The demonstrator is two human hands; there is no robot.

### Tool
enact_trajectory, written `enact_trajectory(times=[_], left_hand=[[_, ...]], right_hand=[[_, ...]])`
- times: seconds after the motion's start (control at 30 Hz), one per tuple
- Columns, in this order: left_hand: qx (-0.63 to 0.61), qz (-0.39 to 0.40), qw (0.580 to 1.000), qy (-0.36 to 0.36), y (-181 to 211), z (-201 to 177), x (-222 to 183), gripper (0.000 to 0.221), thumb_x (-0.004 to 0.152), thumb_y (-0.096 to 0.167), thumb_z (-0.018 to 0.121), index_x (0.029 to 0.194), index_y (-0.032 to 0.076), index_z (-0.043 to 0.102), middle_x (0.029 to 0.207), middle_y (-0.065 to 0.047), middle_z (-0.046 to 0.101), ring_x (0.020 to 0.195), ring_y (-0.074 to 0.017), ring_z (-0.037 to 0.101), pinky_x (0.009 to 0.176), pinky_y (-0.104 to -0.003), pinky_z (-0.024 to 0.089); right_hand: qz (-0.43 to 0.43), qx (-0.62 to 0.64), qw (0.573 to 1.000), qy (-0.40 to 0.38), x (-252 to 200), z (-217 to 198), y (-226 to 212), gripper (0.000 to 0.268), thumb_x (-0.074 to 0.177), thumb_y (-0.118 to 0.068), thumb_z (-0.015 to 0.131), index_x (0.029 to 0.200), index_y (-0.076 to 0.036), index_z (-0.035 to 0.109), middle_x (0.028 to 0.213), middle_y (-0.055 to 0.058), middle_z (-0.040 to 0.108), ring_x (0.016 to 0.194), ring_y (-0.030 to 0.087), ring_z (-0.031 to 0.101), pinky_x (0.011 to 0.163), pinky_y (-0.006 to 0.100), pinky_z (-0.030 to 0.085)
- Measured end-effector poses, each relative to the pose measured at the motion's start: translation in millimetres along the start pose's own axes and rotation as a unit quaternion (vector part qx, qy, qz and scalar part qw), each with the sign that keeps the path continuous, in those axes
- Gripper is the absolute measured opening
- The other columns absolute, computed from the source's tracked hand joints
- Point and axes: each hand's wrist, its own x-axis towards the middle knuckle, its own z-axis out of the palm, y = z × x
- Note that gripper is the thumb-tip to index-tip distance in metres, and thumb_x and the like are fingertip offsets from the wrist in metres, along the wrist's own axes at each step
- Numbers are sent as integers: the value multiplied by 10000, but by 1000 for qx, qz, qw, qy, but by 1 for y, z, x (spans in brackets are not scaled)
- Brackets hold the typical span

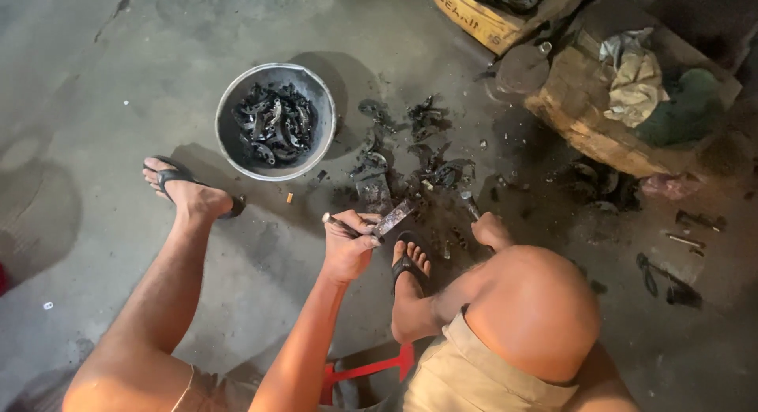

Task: Removing old brake shoe linings using a hammer and a punch

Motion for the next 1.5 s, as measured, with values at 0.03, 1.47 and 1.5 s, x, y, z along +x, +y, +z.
enact_trajectory(times=[0.03, 1.47, 1.5], left_hand=[[0, 2, 1000, 0, 0, 0, 0, 251, 538, -122, 755, 610, -45, 527, 732, -266, 633, 624, -259, 637, 532, -309, 529], [366, -143, 814, 428, -13, -77, 54, 130, 786, 187, 687, 835, 97, 606, 669, -41, 550, 577, -95, 403, 498, -227, 348], [405, -130, 823, 377, -26, -78, 48, 102, 775, 141, 707, 799, 75, 633, 722, -49, 572, 716, -112, 420, 692, -261, 410]], right_hand=[[-2, -2, 1000, 1, 8, 4, 3, 411, 884, -224, 484, 1038, 149, 556, 998, 296, 575, 803, 376, 623, 495, 423, 527], [39, 7, 999, -38, 14, -12, -4, 435, 868, -291, 480, 1023, 104, 573, 974, 292, 586, 860, 422, 605, 605, 485, 521], [35, -4, 999, -40, 22, -9, -2, 443, 865, -290, 486, 1028, 113, 569, 986, 289, 586, 885, 416, 601, 648, 481, 521]])
